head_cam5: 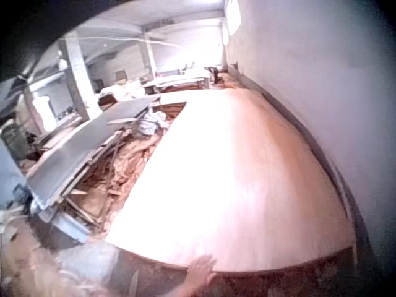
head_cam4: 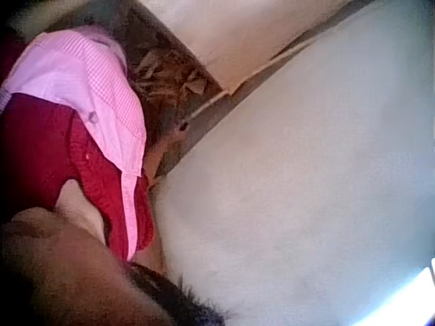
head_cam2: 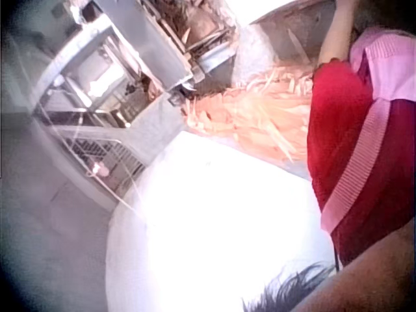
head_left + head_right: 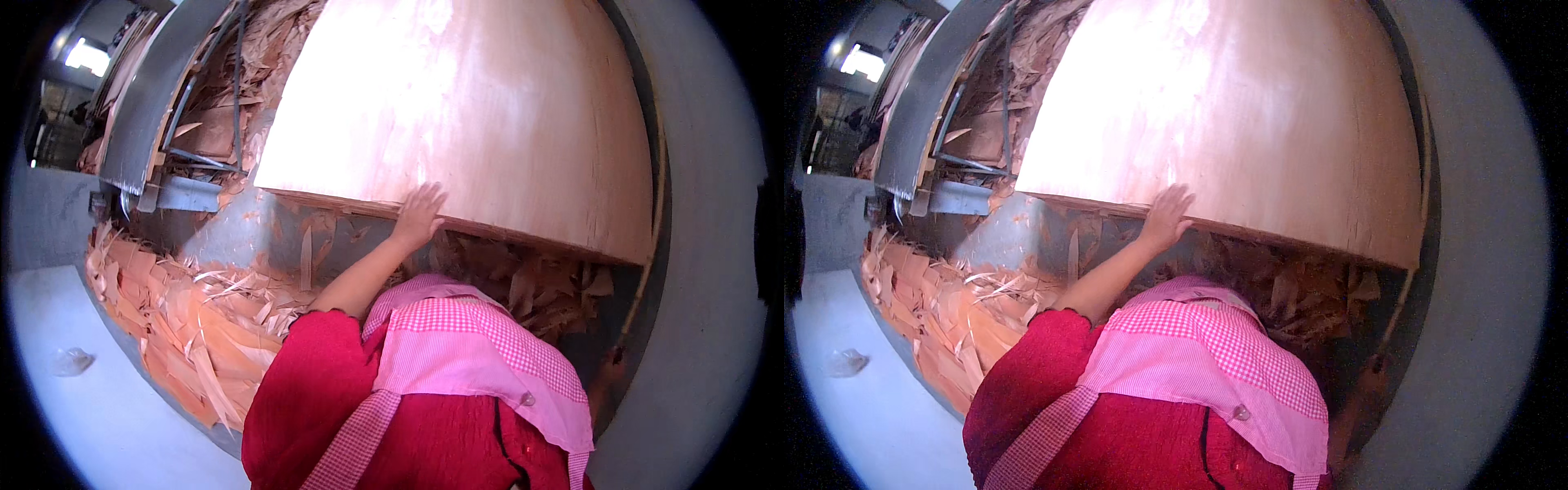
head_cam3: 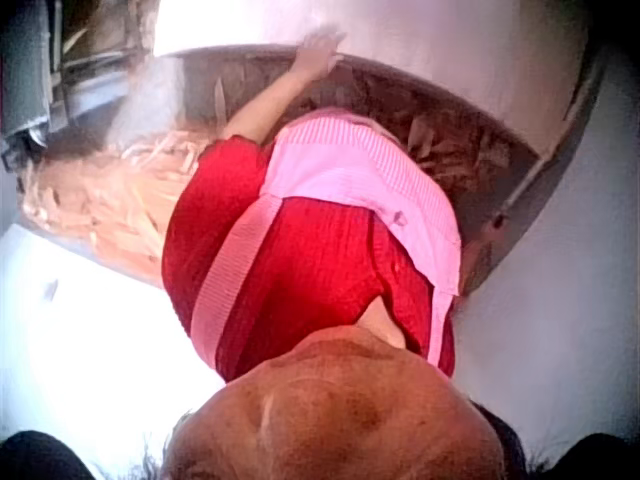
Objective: The person applies pieces of tape to seams on a large sheet of wood veneer, then flips the veneer over and applies water from a bottle to the wood surface.
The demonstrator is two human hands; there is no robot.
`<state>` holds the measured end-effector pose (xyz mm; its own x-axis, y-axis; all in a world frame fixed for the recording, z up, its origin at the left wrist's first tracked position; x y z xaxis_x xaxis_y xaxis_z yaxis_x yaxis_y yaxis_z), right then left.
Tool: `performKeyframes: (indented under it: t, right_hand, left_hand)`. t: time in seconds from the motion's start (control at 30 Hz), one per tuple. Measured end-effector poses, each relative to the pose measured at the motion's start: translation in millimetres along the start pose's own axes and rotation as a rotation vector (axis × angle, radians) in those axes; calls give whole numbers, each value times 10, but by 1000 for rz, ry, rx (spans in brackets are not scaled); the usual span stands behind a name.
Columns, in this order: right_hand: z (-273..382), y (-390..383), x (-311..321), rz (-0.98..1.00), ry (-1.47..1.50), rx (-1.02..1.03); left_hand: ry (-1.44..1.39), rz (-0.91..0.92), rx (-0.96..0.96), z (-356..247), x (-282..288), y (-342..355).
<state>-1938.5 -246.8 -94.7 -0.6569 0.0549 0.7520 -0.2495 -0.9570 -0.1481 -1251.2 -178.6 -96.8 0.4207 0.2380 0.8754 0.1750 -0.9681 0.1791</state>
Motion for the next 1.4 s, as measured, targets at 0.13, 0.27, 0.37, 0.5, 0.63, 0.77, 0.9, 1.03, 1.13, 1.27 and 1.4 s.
performKeyframes:
  t: [0.13,0.27,0.37,0.5,0.63,0.77,0.9,1.03,1.13,1.27,1.4]
  right_hand:
    - [1393,-622,-911,141,441,-131]
    - [2264,-411,-2007,313,549,-197]
    - [3229,-400,-2685,474,901,-206]
    - [3126,-420,-2826,362,869,-355]
    - [2825,-432,-2833,296,808,-376]
    - [2571,-324,-2487,178,727,-290]
    - [2863,-473,-2667,225,802,-353]
    - [2766,-306,-2447,144,680,-336]
    - [2622,-170,-2437,70,631,-157]
    - [2741,-260,-2565,131,739,-41]
    - [3285,-215,-2678,174,658,-104]
  left_hand:
    - [-120,-464,835,1363,508,-789]
    - [-1056,-924,1421,2989,268,-2022]
    - [-1274,-909,1439,3593,187,-1975]
    - [-1092,-752,1640,3393,-110,-1619]
    - [-1171,-752,1651,3394,-10,-1703]
    - [-725,-614,1826,2586,566,-1513]
    - [342,-593,1172,2897,1125,-1308]
    - [245,-114,787,2414,827,-579]
    - [114,116,864,2522,533,-558]
    - [178,113,815,2532,495,-584]
    - [235,62,794,2537,627,-537]
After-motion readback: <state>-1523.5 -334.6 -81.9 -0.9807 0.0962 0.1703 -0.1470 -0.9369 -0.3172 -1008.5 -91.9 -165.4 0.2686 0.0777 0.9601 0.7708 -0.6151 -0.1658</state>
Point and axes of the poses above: each hand's wrist, its own y-axis towards the middle knuckle, its own x-axis out of the back of the hand, z = x × y, the point moved 10 cm from there along y, towards the middle knuckle, and after that the axes turned 1 degree about x, right-handed, at the moved point
